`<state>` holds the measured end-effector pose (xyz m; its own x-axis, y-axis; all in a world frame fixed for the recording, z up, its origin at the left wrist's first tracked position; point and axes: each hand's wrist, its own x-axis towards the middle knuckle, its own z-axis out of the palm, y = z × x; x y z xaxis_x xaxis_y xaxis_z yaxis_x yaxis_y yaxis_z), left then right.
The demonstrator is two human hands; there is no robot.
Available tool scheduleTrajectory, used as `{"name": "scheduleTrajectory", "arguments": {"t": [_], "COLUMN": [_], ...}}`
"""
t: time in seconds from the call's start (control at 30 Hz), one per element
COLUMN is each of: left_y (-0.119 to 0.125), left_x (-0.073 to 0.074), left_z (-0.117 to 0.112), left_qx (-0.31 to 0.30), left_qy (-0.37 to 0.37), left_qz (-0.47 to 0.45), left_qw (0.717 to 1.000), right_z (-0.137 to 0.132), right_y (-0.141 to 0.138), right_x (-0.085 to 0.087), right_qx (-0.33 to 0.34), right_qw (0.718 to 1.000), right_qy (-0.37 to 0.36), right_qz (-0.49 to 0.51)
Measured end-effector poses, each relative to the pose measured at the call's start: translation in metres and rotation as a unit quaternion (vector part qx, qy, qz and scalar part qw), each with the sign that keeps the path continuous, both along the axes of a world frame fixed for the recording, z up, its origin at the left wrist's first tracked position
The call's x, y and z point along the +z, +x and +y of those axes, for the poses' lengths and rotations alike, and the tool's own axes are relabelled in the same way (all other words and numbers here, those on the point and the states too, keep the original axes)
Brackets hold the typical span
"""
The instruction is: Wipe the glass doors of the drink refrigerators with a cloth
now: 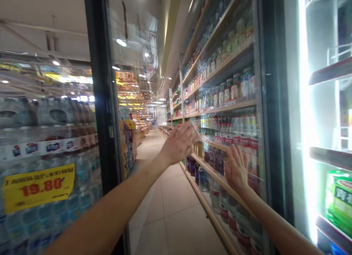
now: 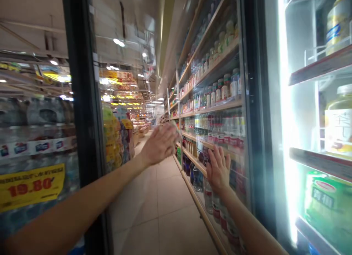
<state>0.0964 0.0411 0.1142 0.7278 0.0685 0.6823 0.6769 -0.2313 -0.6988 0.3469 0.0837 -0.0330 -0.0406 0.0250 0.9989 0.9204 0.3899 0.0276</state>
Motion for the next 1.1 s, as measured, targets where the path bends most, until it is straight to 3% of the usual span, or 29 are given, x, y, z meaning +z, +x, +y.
{"name": "scheduleTrajectory", "arguments": {"t": [0.07, 0.1, 0.2, 0.3, 0.37, 0.47, 0.57, 0.67, 0.73, 0.8, 0.93, 1.03, 1.1], "left_y": [0.000, -0.005, -0.034, -0.058, -0.054, -0.018, 0.019, 0.018, -0.005, -0.038, -0.089, -0.099, -0.097], "left_x": [-0.008, -0.005, 0.021, 0.047, 0.050, 0.039, 0.028, 0.024, 0.022, 0.022, 0.023, 0.021, 0.018], "left_z": [0.001, 0.001, -0.003, -0.008, -0.007, 0.002, 0.013, 0.014, 0.008, -0.001, -0.012, -0.013, -0.013], "left_qx": [-0.016, -0.017, -0.001, 0.017, 0.016, -0.010, -0.054, -0.110, -0.117, -0.084, 0.011, 0.053, 0.062], "left_qy": [-0.013, -0.013, 0.003, 0.030, 0.042, 0.022, 0.007, 0.016, 0.020, 0.031, 0.064, 0.056, 0.049], "left_qz": [0.090, 0.084, -0.075, -0.269, -0.337, -0.298, -0.253, -0.259, -0.226, -0.205, -0.314, -0.328, -0.312], "left_qw": [0.996, 0.996, 0.997, 0.963, 0.941, 0.954, 0.966, 0.959, 0.967, 0.975, 0.947, 0.941, 0.947], "right_z": [0.001, 0.002, 0.004, -0.001, -0.010, -0.028, -0.041, -0.042, -0.039, -0.036, -0.029, -0.019, -0.011], "right_y": [0.000, 0.001, 0.004, 0.001, -0.011, -0.048, -0.098, -0.138, -0.155, -0.169, -0.186, -0.160, -0.113], "right_x": [0.000, 0.000, -0.003, -0.003, 0.007, 0.046, 0.104, 0.154, 0.173, 0.182, 0.190, 0.201, 0.207], "right_qx": [0.000, 0.000, 0.005, 0.016, 0.040, 0.150, 0.327, 0.406, 0.390, 0.332, 0.157, 0.068, 0.028], "right_qw": [1.000, 1.000, 1.000, 1.000, 0.999, 0.987, 0.940, 0.913, 0.921, 0.943, 0.986, 0.993, 0.999], "right_qy": [0.002, 0.004, 0.008, 0.004, 0.010, 0.052, 0.080, 0.037, 0.015, 0.004, 0.014, 0.030, 0.016], "right_qz": [-0.004, -0.005, -0.005, 0.006, 0.017, -0.005, -0.046, -0.012, 0.019, 0.021, -0.053, -0.087, -0.026]}}
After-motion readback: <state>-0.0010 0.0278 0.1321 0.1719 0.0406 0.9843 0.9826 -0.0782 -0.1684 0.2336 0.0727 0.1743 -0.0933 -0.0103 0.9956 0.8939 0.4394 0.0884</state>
